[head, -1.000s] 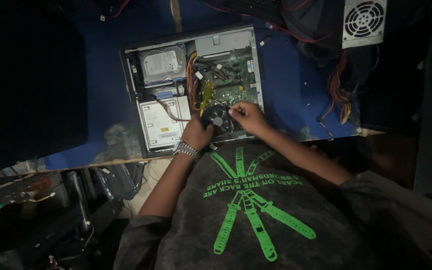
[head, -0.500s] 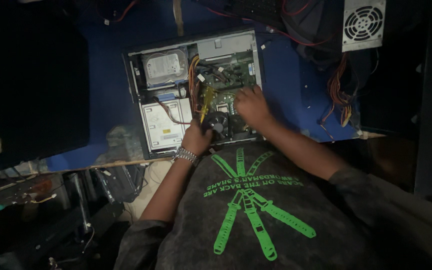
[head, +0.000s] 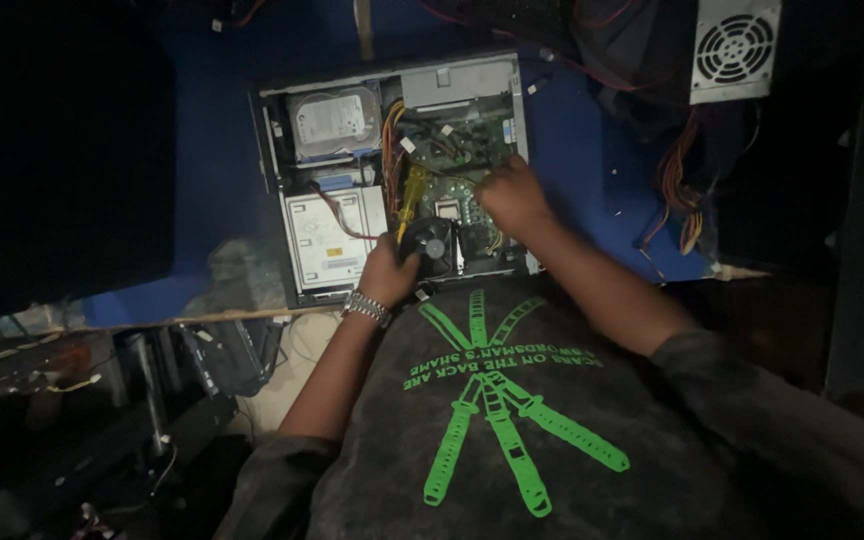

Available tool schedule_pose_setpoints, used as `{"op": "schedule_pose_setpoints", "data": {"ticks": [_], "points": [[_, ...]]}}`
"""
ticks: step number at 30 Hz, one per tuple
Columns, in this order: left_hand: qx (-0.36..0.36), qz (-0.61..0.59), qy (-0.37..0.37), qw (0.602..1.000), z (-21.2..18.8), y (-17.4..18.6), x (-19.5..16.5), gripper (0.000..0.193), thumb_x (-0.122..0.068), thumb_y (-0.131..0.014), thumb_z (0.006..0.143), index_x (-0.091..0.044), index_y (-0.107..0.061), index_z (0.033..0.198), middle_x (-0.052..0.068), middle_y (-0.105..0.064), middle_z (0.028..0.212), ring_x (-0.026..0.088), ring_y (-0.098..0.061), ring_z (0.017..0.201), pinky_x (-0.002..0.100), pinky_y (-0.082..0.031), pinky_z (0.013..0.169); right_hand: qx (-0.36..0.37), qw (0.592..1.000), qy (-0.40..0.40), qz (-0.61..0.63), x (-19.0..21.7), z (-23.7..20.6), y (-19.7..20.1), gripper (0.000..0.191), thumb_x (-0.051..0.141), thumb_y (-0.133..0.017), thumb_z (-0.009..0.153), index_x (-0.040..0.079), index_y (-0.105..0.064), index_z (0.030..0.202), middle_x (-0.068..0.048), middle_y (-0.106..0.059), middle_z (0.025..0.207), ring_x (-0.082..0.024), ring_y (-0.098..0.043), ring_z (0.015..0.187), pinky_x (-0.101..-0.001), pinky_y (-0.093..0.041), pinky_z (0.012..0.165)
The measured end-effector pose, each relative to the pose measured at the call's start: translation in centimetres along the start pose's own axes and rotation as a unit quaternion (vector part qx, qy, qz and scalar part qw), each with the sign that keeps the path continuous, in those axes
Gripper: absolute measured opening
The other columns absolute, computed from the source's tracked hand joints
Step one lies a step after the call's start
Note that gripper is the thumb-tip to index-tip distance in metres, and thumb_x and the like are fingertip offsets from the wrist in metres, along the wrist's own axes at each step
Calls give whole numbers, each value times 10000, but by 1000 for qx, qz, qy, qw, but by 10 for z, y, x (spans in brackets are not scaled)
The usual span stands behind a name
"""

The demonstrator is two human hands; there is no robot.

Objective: The person uses a yellow screwdriver to remove screws from a fan mounted on the motherboard inside an open computer case. They detach the fan, set it aside, and then reattach it by screwing it back into place.

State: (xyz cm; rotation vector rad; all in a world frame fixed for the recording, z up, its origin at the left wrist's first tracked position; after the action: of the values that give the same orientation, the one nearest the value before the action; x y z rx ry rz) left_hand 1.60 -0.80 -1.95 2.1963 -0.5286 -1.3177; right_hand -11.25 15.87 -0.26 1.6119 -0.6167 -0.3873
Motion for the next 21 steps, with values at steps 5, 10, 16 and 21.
{"op": "schedule_pose_setpoints", "data": {"ticks": [5,10,16,21], "points": [[8,-15,-8,1000,3,0,1,473,-277,-753,847,62,-551,1108,295,-702,926,465,-703,889,509,-559,750,-1,1000,25,6,5,-11,2,188,40,-661,753,106,-764,896,-110,-727,1028,-275,-646,1133,-458,-359,1154],[-10,-25,-19,999,4,-2,1,479,-265,-757,830,50,-555,1130,292,-706,955,464,-699,906,506,-556,760,-60,988,-12,142,2,-22,-4,194,51,-655,863,65,-741,1037,-141,-690,1151,-324,-600,1218,-519,-306,1193],[5,-28,6,1000,1,-2,4,494,-248,-744,819,45,-541,1161,287,-706,947,449,-708,886,499,-560,747,-49,947,-75,310,-9,-43,-10,362,27,-619,870,55,-664,1228,-135,-614,1333,-320,-589,1284,-423,-472,1068],[-11,-17,5,1000,-4,2,5,434,-242,-726,845,35,-521,1109,289,-710,909,459,-710,851,520,-560,731,25,802,-14,597,10,-47,9,915,156,-810,750,45,-333,1524,-213,-378,1563,-341,-400,1435,-411,-398,1127]]}}
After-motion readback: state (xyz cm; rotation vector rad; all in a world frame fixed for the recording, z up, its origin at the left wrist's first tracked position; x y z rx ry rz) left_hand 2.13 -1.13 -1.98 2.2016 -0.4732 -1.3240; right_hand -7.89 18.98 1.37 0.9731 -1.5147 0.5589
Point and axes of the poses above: each hand's wrist, its own z-axis towards the middle knuckle, its own y-axis out of the back of the hand, x = y × z, the point moved 4 cm from there along z, towards the middle knuckle
